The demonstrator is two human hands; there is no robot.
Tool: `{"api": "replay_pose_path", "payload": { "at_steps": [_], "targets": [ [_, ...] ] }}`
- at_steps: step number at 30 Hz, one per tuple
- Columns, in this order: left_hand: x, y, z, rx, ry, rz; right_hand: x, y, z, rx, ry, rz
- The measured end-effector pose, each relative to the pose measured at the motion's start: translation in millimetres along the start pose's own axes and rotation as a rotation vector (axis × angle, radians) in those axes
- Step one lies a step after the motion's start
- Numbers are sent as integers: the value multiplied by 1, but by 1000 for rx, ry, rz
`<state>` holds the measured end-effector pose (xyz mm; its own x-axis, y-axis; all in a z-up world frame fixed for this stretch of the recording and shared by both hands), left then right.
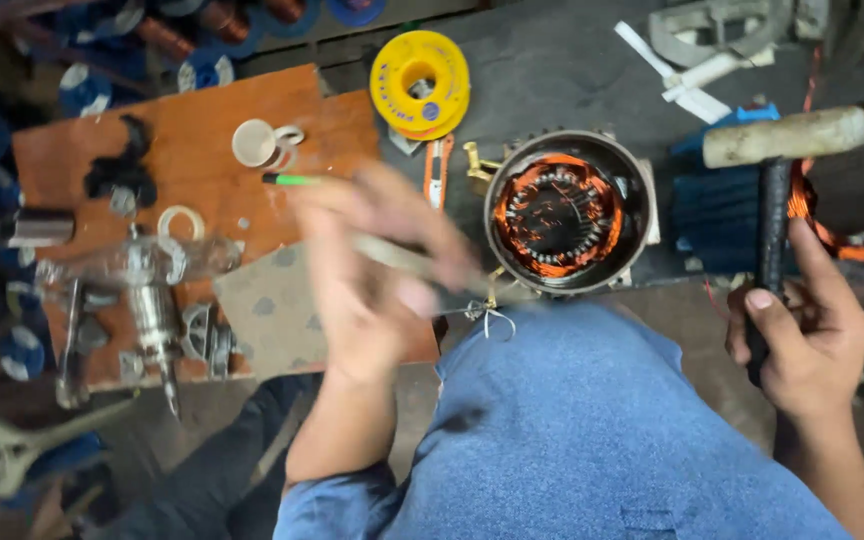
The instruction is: Compacting and shaping copper windings inside an electric motor stator using a mallet and a wooden wedge.
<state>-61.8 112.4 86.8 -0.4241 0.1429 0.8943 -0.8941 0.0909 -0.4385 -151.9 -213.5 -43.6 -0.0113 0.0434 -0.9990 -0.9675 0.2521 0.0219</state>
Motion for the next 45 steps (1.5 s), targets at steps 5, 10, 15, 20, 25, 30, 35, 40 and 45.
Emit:
{"api": "replay_pose_path", "payload": {
  "at_steps": [5, 10, 15, 20, 25, 30, 35, 40, 45],
  "targets": [
    [-68, 62, 46, -201, 577, -387, 8, -17, -6, -43, -121, 48],
    [-89, 67, 91, -174, 365, -574, 8, -29, -20, -65, -130, 94],
    [-84, 49, 64, -383, -1030, -607, 19, -40, -34, -139, -150, 66],
    [-112, 42, 78, -397, -1232, -525, 14, -51, -35, -274, -133, 52],
    [-146, 41, 99, -414, -1590, -445, 6, -61, -44, -347, -122, 68],
    [-162, 41, 106, -343, -1709, -442, -5, -69, -46, -449, -177, 130],
    [-161, 42, 121, -209, -1851, -337, -24, -89, -42, -588, -51, 93],
    [-183, 54, 124, -330, -1781, -572, -42, -114, -23, -636, 554, -309],
    [-192, 62, 129, -234, -1815, -547, -31, -115, 5, -887, 625, -710]
  ]
}}
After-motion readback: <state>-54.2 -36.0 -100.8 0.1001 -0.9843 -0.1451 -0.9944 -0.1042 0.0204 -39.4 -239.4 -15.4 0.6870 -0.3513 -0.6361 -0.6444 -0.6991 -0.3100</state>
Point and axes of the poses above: each hand's wrist, its own y-axis away from the middle knuckle, its own z-axis out of the palm, x = y × z, the point moved 3 cm from there along -y, towards the middle knuckle, and after that the axes turned 12 degrees about -y, right-handed, at the moved point
